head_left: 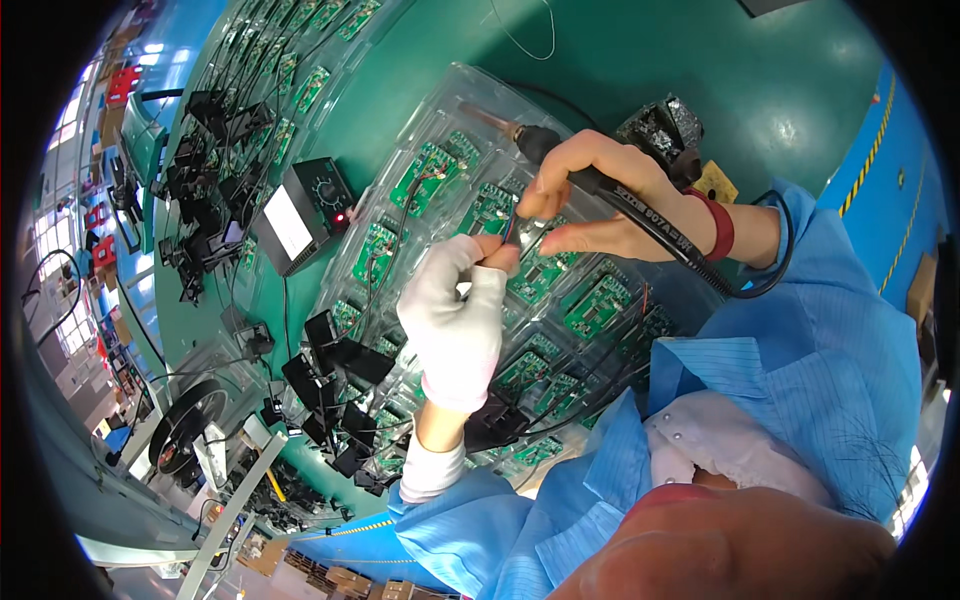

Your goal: Soldering components onto multiple printed circuit boards at a manual assembly station.

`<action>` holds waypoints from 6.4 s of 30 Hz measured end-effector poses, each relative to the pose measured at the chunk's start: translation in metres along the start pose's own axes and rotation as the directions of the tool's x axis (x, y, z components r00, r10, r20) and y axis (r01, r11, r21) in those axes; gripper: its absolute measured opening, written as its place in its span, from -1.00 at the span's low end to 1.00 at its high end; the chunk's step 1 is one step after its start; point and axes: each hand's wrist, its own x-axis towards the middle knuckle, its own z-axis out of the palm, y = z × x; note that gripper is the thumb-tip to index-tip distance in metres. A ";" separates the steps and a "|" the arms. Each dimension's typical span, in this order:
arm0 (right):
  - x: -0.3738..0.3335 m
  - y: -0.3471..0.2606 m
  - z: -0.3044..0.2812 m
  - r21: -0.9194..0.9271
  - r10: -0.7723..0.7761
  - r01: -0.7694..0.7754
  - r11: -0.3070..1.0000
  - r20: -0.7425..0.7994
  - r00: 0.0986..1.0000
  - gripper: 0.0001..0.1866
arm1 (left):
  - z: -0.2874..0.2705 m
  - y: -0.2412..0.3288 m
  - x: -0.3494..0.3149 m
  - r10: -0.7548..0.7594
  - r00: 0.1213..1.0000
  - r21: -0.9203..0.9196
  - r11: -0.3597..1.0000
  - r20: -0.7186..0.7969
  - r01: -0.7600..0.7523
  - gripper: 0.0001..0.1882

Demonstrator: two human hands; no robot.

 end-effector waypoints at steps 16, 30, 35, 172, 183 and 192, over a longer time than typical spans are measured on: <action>-0.003 0.002 0.001 0.129 0.084 -0.080 0.988 -0.023 0.996 -0.62 | 0.017 0.001 0.004 -0.226 0.962 -0.357 0.895 0.152 0.267 -0.89; -0.003 0.005 -0.002 0.159 -0.028 0.034 0.987 -0.041 0.999 -0.62 | 0.016 -0.015 0.002 -0.291 0.861 -0.807 0.316 0.418 0.499 -0.91; -0.003 0.005 -0.005 0.112 -0.065 0.061 0.992 0.031 0.997 -0.59 | 0.005 -0.010 0.004 -0.314 0.823 -0.681 0.462 0.474 0.568 -0.87; 0.000 -0.001 0.022 0.161 -0.029 0.034 0.986 -0.037 0.999 -0.70 | 0.000 0.015 -0.027 -0.436 0.890 -0.484 0.755 0.131 0.441 -0.88; 0.018 -0.011 -0.057 -0.083 0.025 0.002 0.997 0.315 0.949 -0.80 | -0.159 0.126 -0.105 0.263 0.593 0.612 0.593 -0.761 0.522 -0.94; 0.031 0.015 -0.071 -0.310 -0.053 0.144 0.940 0.284 0.957 -0.86 | -0.021 0.003 0.010 -0.112 0.989 0.412 0.900 -0.101 0.144 -0.89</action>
